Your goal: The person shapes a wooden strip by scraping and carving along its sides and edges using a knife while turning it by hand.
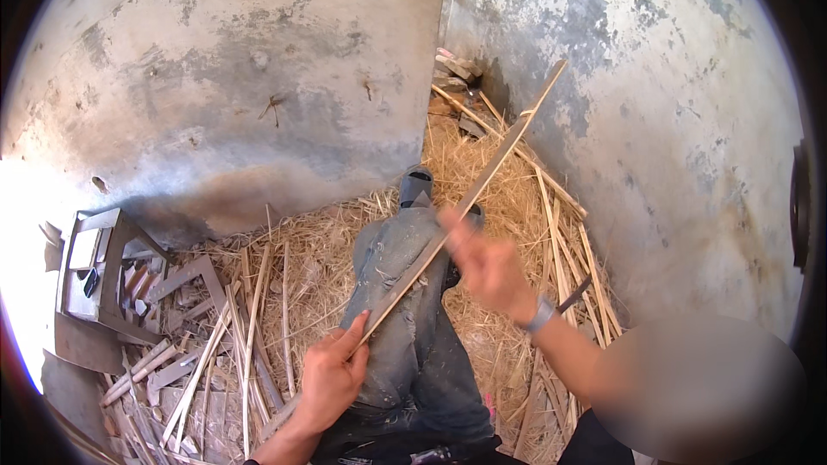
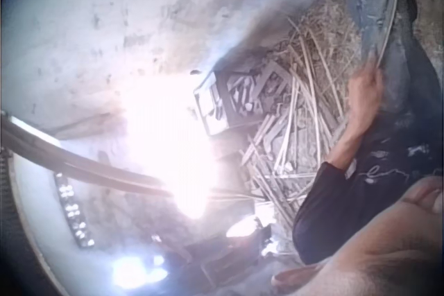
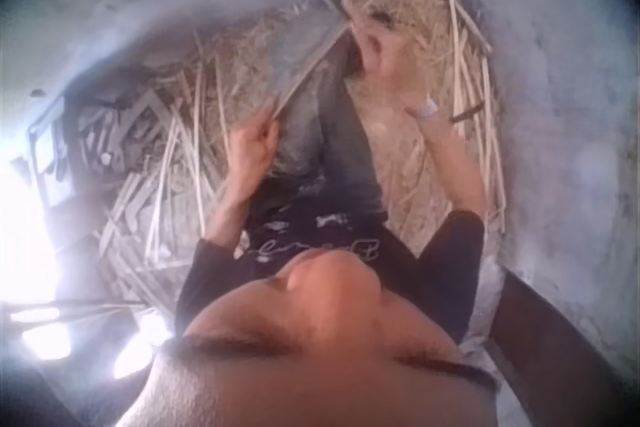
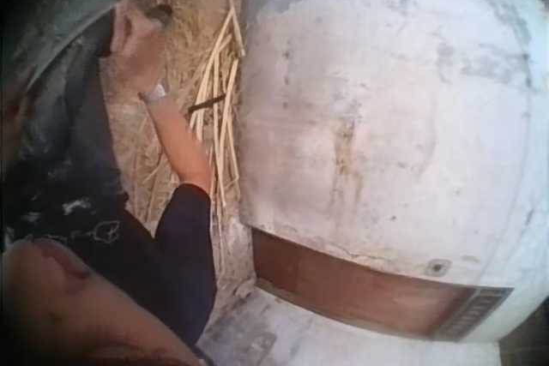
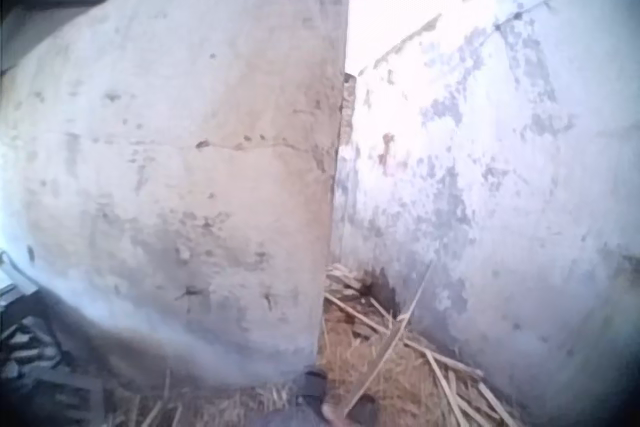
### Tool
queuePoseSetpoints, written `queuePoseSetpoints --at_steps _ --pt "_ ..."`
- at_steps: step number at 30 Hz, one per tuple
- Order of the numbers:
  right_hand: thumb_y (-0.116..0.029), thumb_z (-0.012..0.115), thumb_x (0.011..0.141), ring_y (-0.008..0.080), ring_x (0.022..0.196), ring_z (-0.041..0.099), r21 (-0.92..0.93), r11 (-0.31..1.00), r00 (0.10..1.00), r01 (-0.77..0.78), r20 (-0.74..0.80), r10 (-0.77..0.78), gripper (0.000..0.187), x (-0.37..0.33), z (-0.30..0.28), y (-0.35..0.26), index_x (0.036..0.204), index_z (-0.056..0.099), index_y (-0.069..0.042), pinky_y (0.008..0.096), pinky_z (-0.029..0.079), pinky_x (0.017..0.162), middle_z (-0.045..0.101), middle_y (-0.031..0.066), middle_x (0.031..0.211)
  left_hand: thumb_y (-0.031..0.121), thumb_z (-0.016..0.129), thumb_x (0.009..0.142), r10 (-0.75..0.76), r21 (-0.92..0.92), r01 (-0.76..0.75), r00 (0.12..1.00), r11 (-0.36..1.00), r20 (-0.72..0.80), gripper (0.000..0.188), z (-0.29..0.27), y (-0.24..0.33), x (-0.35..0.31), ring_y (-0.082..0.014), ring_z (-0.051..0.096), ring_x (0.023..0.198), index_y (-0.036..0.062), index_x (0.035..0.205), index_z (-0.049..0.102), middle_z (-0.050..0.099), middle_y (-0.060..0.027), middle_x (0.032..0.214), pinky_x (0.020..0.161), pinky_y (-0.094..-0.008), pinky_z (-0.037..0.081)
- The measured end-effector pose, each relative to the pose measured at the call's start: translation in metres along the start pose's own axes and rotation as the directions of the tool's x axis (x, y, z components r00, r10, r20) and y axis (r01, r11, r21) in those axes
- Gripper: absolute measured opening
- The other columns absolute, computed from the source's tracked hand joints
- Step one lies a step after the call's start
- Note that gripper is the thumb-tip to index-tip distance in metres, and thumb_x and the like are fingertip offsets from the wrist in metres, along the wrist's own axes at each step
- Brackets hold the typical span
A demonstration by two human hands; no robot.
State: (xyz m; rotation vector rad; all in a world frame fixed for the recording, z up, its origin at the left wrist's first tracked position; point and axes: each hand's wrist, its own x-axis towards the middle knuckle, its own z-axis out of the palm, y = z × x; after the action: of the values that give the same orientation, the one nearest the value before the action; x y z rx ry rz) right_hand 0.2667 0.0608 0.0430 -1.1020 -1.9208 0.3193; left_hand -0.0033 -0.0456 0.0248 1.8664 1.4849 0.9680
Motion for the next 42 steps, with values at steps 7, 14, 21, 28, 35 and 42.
queuePoseSetpoints --at_steps 7,14,21,28,35,42 --pt "-0.017 0.062 0.102 0.0138 0.050 0.062 0.015 0.996 0.996 0.089 0.005 -0.089 0.050 -0.015 0.012 0.007 0.152 0.054 -0.015 0.0300 0.051 0.050 0.076 0.0159 0.113 0.001 0.068 0.092 -0.116 -0.121 0.113 0.993 0.986 -0.017 0.033 -0.003 0.001 0.004 -0.0138 0.063 0.063 -0.0033 0.124 0.072 0.065 -0.0139 0.071 0.061 -0.0310 0.048" --pt "-0.013 0.061 0.105 0.0085 0.049 0.046 0.086 0.986 0.984 -0.145 -0.088 0.153 0.038 0.004 0.002 0.005 0.143 0.064 -0.008 0.0267 0.044 0.050 0.065 0.0079 0.065 0.010 0.069 0.097 -0.209 -0.199 0.220 0.975 0.955 0.071 0.032 -0.005 -0.004 0.006 -0.0155 0.061 0.061 -0.0017 0.126 0.072 0.067 -0.0164 0.072 0.059 -0.0314 0.049" --pt "-0.023 0.057 0.107 0.0104 0.051 0.056 0.202 0.961 0.973 -0.189 -0.095 0.211 0.042 0.019 -0.024 0.020 0.145 0.060 -0.003 0.0288 0.048 0.054 0.073 0.0081 0.072 0.011 0.069 0.099 -0.213 -0.220 0.225 0.974 0.949 0.079 0.029 -0.004 -0.005 0.001 -0.0078 0.062 0.067 -0.0032 0.124 0.072 0.070 -0.0081 0.073 0.061 -0.0285 0.050" --pt "-0.023 0.060 0.106 0.0128 0.048 0.055 0.220 0.976 0.914 -0.012 0.397 -0.078 0.048 -0.022 0.025 -0.030 0.151 0.054 -0.007 0.0329 0.049 0.052 0.076 0.0122 0.079 0.009 0.068 0.100 -0.263 -0.242 0.314 0.939 0.918 0.221 0.024 -0.009 -0.009 0.010 -0.0066 0.061 0.070 -0.0037 0.119 0.074 0.069 -0.0030 0.074 0.065 -0.0258 0.049" --pt "-0.015 0.061 0.104 0.0098 0.053 0.045 0.029 0.986 0.973 -0.163 -0.163 0.165 0.038 0.046 -0.026 0.033 0.142 0.065 -0.012 0.0276 0.042 0.053 0.076 0.0148 0.087 0.018 0.073 0.097 -0.258 -0.166 0.298 0.939 0.940 0.229 0.033 -0.021 -0.013 0.012 -0.0196 0.074 0.076 -0.0024 0.123 0.071 0.074 -0.0149 0.082 0.072 -0.0339 0.056" --pt "-0.014 0.064 0.103 0.0083 0.055 0.037 -0.009 0.987 0.979 -0.161 -0.128 0.158 0.038 0.040 -0.026 0.048 0.141 0.066 -0.013 0.0291 0.034 0.050 0.056 0.0068 0.062 0.028 0.076 0.095 -0.291 0.074 0.290 0.841 0.954 0.456 0.049 -0.099 -0.042 -0.025 -0.0341 0.076 0.078 0.0000 0.133 0.064 0.074 -0.0172 0.083 0.071 -0.0386 0.057"
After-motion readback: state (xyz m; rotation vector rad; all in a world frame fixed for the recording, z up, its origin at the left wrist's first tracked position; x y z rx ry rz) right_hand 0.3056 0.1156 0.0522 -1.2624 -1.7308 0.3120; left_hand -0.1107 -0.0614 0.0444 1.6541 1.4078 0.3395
